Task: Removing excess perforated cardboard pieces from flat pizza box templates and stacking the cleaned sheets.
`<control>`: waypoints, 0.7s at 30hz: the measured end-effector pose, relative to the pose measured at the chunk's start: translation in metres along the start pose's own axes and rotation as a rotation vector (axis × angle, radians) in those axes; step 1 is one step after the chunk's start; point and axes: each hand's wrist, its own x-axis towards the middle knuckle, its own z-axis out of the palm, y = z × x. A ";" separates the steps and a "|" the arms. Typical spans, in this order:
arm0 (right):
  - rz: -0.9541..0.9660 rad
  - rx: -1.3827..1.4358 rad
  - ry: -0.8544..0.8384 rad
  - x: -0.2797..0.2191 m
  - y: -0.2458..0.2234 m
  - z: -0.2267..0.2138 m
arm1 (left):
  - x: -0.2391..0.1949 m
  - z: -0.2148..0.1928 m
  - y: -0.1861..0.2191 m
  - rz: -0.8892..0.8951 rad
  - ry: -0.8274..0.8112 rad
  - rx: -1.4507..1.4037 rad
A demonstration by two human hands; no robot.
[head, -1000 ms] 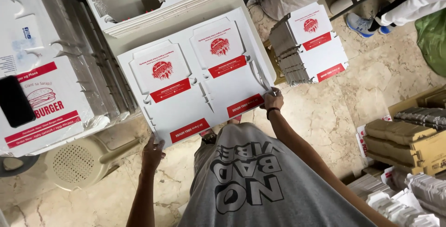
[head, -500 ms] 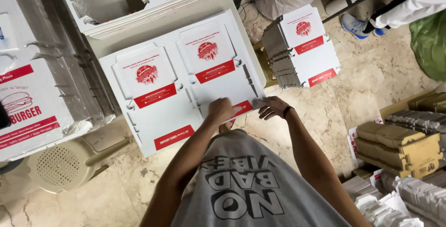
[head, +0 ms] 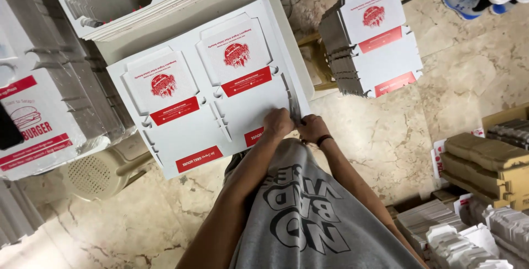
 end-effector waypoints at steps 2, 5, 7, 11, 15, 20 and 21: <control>0.081 0.381 -0.124 -0.005 0.002 -0.020 | 0.000 -0.005 -0.003 0.004 -0.049 -0.004; 0.165 0.653 -0.269 -0.019 -0.020 -0.050 | 0.000 -0.021 -0.004 0.044 -0.131 0.047; 0.169 0.544 -0.317 -0.027 -0.039 -0.060 | -0.004 -0.031 -0.004 0.056 -0.177 0.099; 0.067 -0.070 -0.159 -0.008 -0.050 -0.045 | 0.001 -0.038 -0.012 0.076 -0.126 0.041; -0.106 -0.389 -0.007 0.009 -0.027 -0.017 | 0.012 -0.032 -0.025 0.150 -0.127 -0.103; -0.742 0.105 -0.040 -0.013 -0.001 -0.018 | 0.039 0.016 -0.049 0.176 -0.138 -0.067; -0.695 0.219 -0.071 -0.028 -0.019 -0.034 | 0.025 0.006 -0.044 0.170 -0.176 -0.011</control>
